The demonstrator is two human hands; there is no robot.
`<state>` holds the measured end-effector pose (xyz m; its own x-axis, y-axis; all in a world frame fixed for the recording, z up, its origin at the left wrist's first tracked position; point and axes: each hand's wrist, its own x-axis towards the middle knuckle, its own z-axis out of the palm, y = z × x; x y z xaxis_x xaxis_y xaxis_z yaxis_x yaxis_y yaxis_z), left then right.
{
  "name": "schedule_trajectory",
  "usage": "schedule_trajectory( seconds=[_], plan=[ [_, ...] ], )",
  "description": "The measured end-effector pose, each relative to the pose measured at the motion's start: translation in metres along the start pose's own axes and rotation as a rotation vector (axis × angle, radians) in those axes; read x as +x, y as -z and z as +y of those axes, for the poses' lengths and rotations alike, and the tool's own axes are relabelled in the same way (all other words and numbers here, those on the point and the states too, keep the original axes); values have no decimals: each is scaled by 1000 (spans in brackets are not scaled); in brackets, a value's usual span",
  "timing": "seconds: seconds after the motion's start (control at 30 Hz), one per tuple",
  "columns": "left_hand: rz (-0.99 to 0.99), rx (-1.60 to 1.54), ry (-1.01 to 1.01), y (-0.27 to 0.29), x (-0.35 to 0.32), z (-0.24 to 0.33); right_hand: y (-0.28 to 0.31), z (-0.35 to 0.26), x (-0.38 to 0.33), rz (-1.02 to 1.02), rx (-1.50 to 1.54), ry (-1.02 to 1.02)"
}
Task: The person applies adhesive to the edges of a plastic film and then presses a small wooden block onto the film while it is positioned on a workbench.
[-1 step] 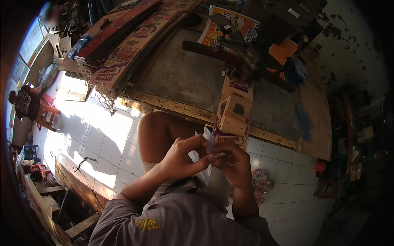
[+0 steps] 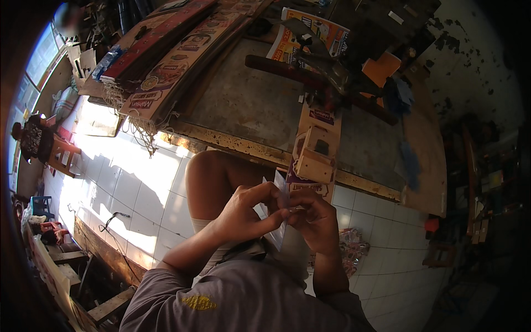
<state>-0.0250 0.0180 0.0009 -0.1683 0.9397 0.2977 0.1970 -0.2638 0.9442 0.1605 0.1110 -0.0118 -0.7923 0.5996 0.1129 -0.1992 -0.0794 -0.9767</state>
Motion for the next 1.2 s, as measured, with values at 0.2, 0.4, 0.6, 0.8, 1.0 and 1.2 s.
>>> schedule_trajectory(
  seconds=[0.2, 0.4, 0.6, 0.8, 1.0, 1.2],
  plan=[
    [-30, -1, 6, 2, -1, 3, -2, -4, 0, -2, -36, 11],
    [-37, -3, 21, 4, -2, 2, 1, 0, -2, -9, -34, 11],
    [3, 65, -24, 2, -4, 0, -5, -1, -2, 29, -72, 47],
    [93, 105, -95, -1, -6, -2, -13, 4, -4, 172, -59, 65],
    [263, -272, -93, -5, -22, -31, 18, 6, -10, 565, 301, 184],
    [430, -460, -125, 3, -25, -34, 98, -14, -22, 920, 231, 400]
  ],
)
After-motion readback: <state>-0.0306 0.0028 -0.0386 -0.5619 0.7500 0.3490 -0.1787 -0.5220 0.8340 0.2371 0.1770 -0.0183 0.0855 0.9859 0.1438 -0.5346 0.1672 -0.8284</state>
